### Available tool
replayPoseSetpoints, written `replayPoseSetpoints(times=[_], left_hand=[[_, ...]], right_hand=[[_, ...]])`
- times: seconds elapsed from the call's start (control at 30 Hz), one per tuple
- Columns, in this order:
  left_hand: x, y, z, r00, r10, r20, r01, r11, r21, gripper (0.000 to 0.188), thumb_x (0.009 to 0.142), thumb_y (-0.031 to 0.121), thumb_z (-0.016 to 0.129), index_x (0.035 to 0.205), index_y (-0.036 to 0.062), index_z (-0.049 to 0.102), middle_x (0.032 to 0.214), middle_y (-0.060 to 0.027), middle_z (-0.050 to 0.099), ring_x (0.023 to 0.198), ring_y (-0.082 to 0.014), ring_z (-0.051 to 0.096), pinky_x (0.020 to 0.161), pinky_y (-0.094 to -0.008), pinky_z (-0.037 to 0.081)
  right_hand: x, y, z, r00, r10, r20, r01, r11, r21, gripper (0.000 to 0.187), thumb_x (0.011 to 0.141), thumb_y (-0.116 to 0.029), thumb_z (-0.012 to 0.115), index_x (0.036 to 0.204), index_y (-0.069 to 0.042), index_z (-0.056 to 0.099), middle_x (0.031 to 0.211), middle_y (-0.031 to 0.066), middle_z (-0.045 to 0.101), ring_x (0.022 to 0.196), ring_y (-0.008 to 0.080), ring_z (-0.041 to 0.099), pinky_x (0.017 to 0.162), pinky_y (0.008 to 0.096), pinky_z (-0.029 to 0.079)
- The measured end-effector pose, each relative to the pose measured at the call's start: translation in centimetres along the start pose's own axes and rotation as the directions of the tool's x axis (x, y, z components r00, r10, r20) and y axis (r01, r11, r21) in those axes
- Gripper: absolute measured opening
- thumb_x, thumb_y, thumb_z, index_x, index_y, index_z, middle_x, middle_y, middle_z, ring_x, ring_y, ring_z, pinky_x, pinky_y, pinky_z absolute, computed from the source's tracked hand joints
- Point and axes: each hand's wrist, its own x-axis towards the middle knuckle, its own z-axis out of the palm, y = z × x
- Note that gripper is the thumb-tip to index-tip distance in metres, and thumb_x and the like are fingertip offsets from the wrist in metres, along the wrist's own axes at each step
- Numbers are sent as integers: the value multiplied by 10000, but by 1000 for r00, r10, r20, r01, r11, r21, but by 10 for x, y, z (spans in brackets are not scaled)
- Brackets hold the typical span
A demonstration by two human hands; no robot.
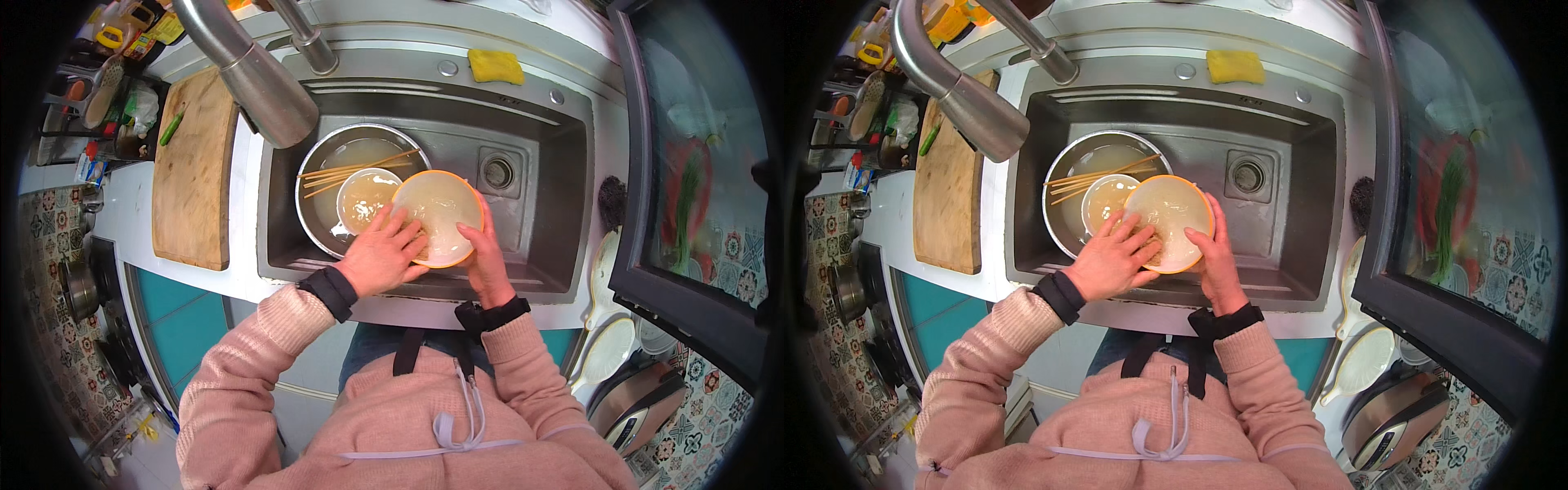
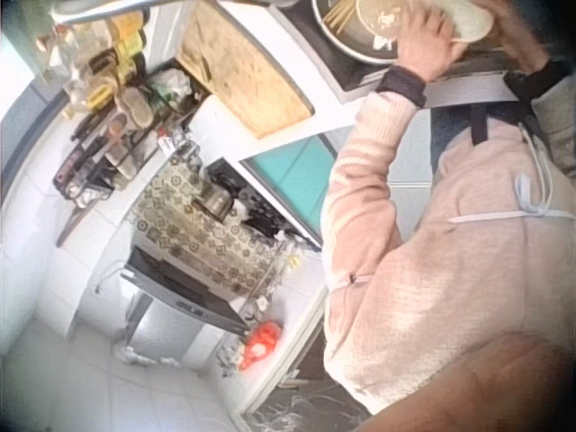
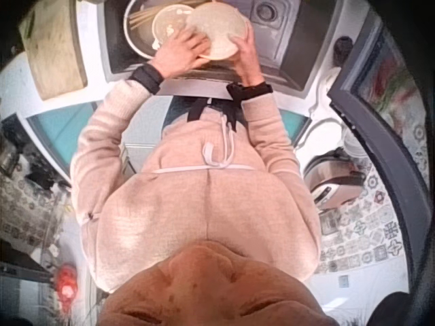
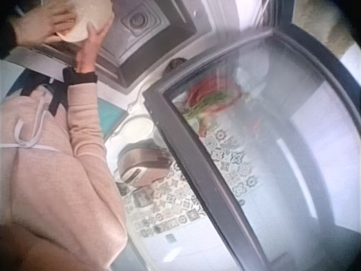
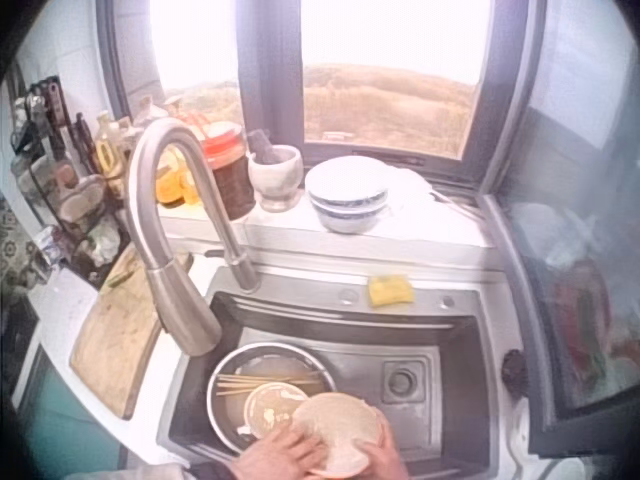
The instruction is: The person washes several bowls and chopsticks in a kitchen sink using a sponge and water. They scrub the interior and exterior of each bowl, rinse them, and place them aside. The person also washes chopsticks and sets them in the sink.
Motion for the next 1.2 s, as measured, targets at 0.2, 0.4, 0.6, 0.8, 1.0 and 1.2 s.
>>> replayPoseSetpoints(times=[0.2,0.4,0.6,0.8,1.0,1.2], left_hand=[[19,26,13,900,-134,415,215,964,-156,177,867,155,550,972,79,670,1029,-84,639,964,-298,590,903,-425,441],[37,21,40,969,-124,216,241,689,-683,124,764,36,609,879,24,653,977,-142,628,970,-339,599,821,-370,501],[58,-2,37,994,91,64,-71,962,-264,174,766,108,604,911,41,672,1076,-95,583,1045,-265,565,850,-346,521],[48,-16,37,993,-58,104,54,998,38,205,765,111,588,939,27,656,1060,-87,580,1039,-264,568,803,-352,533],[29,9,47,935,-165,314,274,897,-346,277,769,74,624,1026,-26,602,1033,-191,579,909,-358,625,810,-423,521],[58,-5,42,997,-33,73,67,849,-524,242,829,81,552,1052,-3,592,1040,-168,574,1020,-351,582,868,-427,491]], right_hand=[[1,3,-4,1000,9,15,-7,994,-107,686,865,-73,588,1489,-118,306,1435,94,427,1285,213,446,1054,349,388],[-4,9,0,999,36,39,-34,998,-59,662,890,-112,597,1489,-112,315,1432,88,437,1287,199,442,1063,337,371],[-5,12,6,999,13,33,-11,998,-58,660,920,-171,619,1495,-111,301,1440,86,426,1297,188,426,1067,333,363],[-7,10,11,999,-23,28,25,997,-75,690,906,-174,648,1495,-101,296,1419,101,441,1278,193,444,1060,334,370],[-3,14,9,999,-17,33,23,985,-171,693,909,-206,654,1493,-98,297,1410,110,451,1267,199,457,1056,335,376],[2,19,13,1000,28,-3,-28,995,-92,678,934,-292,632,1496,-125,294,1417,94,441,1263,209,462,1029,340,409]])
